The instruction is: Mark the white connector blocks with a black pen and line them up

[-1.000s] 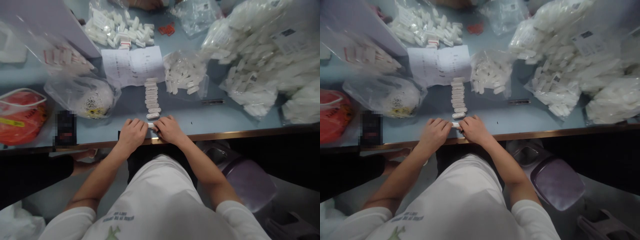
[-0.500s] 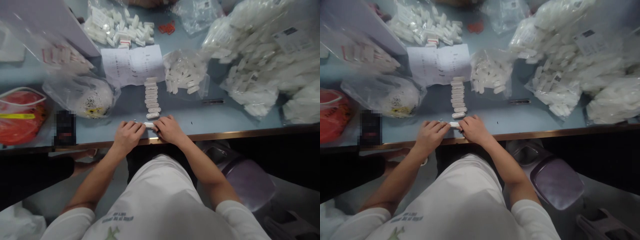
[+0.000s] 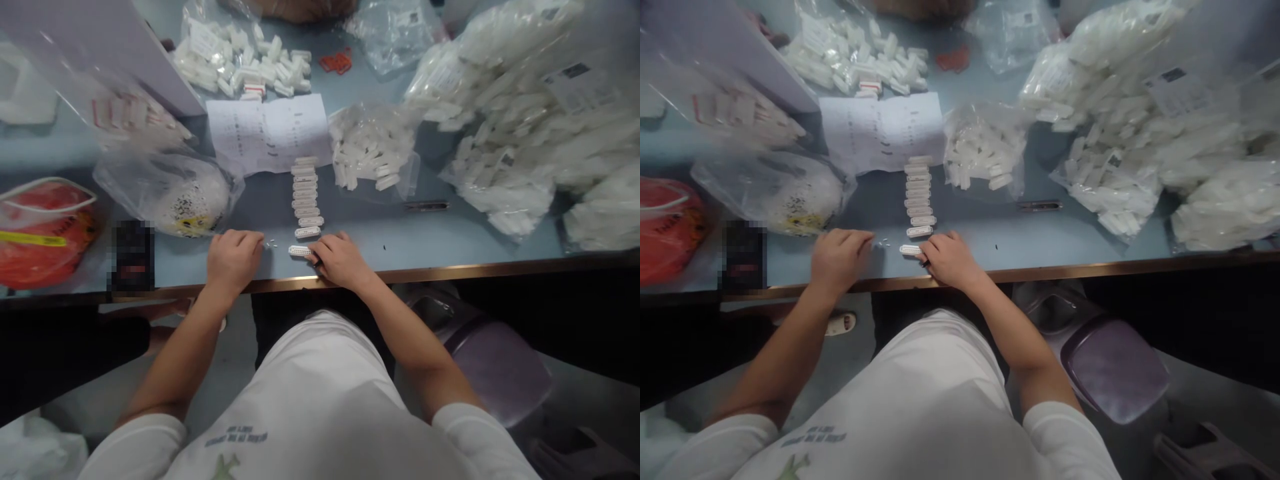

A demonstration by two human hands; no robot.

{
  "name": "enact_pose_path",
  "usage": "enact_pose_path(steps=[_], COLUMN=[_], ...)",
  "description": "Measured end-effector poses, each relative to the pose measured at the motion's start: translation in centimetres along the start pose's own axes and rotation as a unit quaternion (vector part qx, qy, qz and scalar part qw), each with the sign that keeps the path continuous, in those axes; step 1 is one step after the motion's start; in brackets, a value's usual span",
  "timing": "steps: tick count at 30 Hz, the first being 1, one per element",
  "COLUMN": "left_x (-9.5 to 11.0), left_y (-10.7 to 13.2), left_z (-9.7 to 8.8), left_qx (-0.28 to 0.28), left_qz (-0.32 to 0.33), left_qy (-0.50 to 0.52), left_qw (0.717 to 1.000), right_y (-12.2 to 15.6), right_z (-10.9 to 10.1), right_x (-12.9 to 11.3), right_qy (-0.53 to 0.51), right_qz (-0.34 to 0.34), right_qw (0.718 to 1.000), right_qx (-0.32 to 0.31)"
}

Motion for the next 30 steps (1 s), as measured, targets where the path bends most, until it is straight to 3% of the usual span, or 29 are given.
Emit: enact_pose_path(steps=[3,8,17,22,30], left_x=[-1.0,-0.1,0.8,1.2,2.9], left_y=[0.1,0.1,-0.2,0.0,-0.4], left_z=[0.4,1.1,2.5,2.2,1.0], left_qx=[-0.042,-0.101,-0.073,-0.042,-0.084], left_qz=[-0.023,0.005,-0.006,-0.017,-0.029], left_qy=[-0.009,-0.003,-0.036,0.045,0.233], left_qw=[0.999,0.995,0.997,0.998,0.968], right_y=[-0.1,-0.1,0.0,0.0,-0.1], right_z=[0.0,0.0,-0.1,-0.2,0.0], right_x=[-0.1,-0.1,0.0,0.0,0.0], right_qy=[0.005,0.012,0.0,0.0,0.0], right_qz=[-0.002,-0.006,0.0,-0.003,0.005], right_qw=[1.0,1.0,1.0,1.0,1.0], right_qx=[0.004,0.003,0.001,0.004,-0.015])
Point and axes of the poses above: each hand's wrist, its own y-axis away from the middle knuckle, its own z-axis out of the palm, x = y × z, the point moved 4 cm from there along -y, towards the middle knuckle, and after that the axes turned 6 degrees about -y, right-handed, at the moved point
